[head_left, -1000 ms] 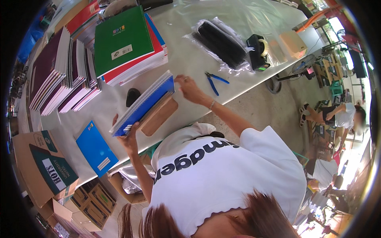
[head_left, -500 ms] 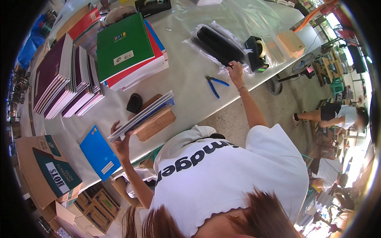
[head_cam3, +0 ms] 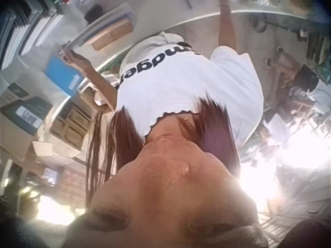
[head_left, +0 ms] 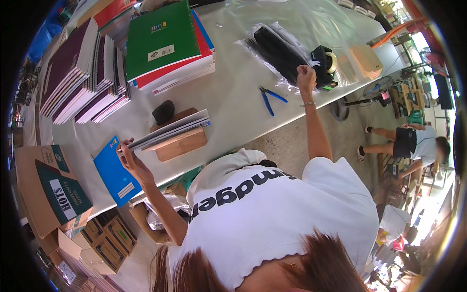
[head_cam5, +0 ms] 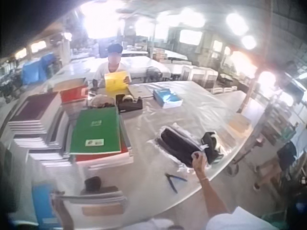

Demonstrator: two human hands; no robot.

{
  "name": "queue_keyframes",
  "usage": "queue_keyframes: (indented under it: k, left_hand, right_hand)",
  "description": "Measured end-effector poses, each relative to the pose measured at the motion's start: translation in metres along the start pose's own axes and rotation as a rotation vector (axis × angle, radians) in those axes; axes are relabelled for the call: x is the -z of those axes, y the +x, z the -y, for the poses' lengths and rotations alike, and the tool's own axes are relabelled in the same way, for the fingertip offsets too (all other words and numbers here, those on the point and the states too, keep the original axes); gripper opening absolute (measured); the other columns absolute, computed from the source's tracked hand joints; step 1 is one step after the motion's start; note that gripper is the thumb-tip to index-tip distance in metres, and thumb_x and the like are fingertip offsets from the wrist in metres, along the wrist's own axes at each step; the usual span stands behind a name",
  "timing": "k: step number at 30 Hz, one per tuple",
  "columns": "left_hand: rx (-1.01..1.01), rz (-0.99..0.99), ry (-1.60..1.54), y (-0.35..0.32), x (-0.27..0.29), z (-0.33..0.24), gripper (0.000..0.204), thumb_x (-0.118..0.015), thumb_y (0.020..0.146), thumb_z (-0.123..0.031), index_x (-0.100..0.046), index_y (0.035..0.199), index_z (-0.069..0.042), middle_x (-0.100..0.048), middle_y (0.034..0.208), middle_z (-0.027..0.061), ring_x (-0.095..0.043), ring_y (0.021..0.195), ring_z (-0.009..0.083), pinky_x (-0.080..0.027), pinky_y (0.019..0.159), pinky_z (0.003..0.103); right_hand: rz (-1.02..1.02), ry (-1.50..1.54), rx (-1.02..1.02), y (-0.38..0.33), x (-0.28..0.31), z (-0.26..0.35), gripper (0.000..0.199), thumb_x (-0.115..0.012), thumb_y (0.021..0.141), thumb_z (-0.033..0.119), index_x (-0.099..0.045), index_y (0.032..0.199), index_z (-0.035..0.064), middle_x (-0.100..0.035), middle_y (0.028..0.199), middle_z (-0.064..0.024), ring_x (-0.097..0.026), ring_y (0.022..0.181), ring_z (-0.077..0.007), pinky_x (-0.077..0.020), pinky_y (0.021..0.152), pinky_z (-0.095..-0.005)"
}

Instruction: The person spiral binds notebooks by threading a metal coil through punched holes in the paper and covers, using pliers to trim and bend the wire ends, and placing the finished notebooks into a stack.

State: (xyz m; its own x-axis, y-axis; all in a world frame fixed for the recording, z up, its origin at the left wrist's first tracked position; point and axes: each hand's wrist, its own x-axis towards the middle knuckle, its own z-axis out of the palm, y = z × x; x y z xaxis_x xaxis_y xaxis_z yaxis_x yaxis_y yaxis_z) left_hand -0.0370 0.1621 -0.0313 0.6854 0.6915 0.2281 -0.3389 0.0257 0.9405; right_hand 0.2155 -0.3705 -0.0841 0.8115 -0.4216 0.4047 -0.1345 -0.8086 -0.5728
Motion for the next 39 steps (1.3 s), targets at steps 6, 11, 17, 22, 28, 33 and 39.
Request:
queue_keyframes:
  k: [6, 11, 17, 22, 28, 33, 39]
  left_hand:
    - [-0.066, -0.258, 0.301, -0.011, -0.033, -0.014, 0.043, -0.056, 0.096, -0.03, -0.045, 0.127, -0.003, -0.047, 0.126, 0.0135, -0.045, 0.116, 0.0246, -0.031, 0.103, 0.043]
    - [-0.496, -0.223, 0.871, -0.053, -0.078, -0.033, 0.052, -0.058, 0.092, -0.04, -0.048, 0.128, -0.005, -0.031, 0.14, 0.0171, -0.023, 0.133, 0.0337, -0.015, 0.108, 0.059]
    - [-0.576, 0.264, 1.043, -0.089, -0.135, -0.031, 0.061, -0.076, 0.079, -0.036, -0.052, 0.131, -0.015, -0.034, 0.139, 0.0106, -0.018, 0.141, 0.037, -0.004, 0.111, 0.063]
    - [-0.488, 0.234, 1.048, -0.078, -0.162, -0.018, 0.047, -0.08, 0.073, -0.039, -0.057, 0.106, -0.015, -0.036, 0.135, 0.0079, -0.022, 0.14, 0.036, -0.003, 0.111, 0.065]
    - [-0.51, 0.24, 1.121, -0.07, -0.166, -0.019, 0.036, -0.078, 0.074, -0.034, -0.056, 0.09, -0.012, -0.053, 0.103, 0.0041, -0.046, 0.12, 0.0262, -0.009, 0.11, 0.064]
    - [-0.536, 0.24, 1.128, -0.067, -0.168, -0.025, 0.031, -0.077, 0.072, -0.03, -0.057, 0.088, -0.012, -0.054, 0.092, 0.0045, -0.051, 0.104, 0.0246, -0.015, 0.112, 0.059]
    - [-0.553, 0.277, 1.081, -0.063, -0.166, -0.025, 0.029, -0.077, 0.072, -0.027, -0.059, 0.089, -0.013, -0.053, 0.088, 0.0032, -0.052, 0.097, 0.0241, -0.024, 0.105, 0.051]
  right_hand:
    - [0.354, 1.056, -0.233, 0.015, 0.037, 0.034, 0.025, -0.072, 0.087, 0.02, -0.067, 0.102, 0.0002, -0.066, 0.084, -0.001, -0.061, 0.073, -0.0085, -0.0489, 0.069, -0.0207]
    - [0.349, 1.238, -0.014, 0.001, 0.082, 0.103, 0.02, -0.07, 0.088, 0.015, -0.068, 0.101, 0.0001, -0.065, 0.087, -0.0031, -0.06, 0.077, -0.0083, -0.0486, 0.073, -0.0208]
    - [0.457, 0.98, 0.34, -0.048, 0.103, 0.199, 0.018, -0.064, 0.091, 0.014, -0.065, 0.103, 0.0016, -0.063, 0.087, -0.0021, -0.057, 0.081, -0.0086, -0.0463, 0.076, -0.0238]
    - [0.916, 0.8, 0.549, -0.105, 0.092, 0.229, 0.012, -0.061, 0.091, 0.008, -0.059, 0.101, 0.0017, -0.065, 0.084, -0.0101, -0.061, 0.075, -0.0175, -0.0472, 0.072, -0.0269]
    - [1.082, 0.654, 0.71, -0.115, 0.082, 0.236, 0.014, -0.061, 0.091, 0.006, -0.059, 0.101, -0.0026, -0.066, 0.091, -0.0135, -0.058, 0.071, -0.0213, -0.0453, 0.065, -0.0318]
    - [1.053, 0.646, 0.802, -0.119, 0.079, 0.24, 0.015, -0.063, 0.088, 0.007, -0.059, 0.1, -0.0007, -0.065, 0.09, -0.0129, -0.058, 0.075, -0.0262, -0.0442, 0.066, -0.035]
    - [0.922, 0.692, 0.894, -0.127, 0.076, 0.24, 0.015, -0.062, 0.087, 0.004, -0.06, 0.102, 0.0, -0.064, 0.091, -0.0115, -0.058, 0.078, -0.0269, -0.0456, 0.071, -0.0339]
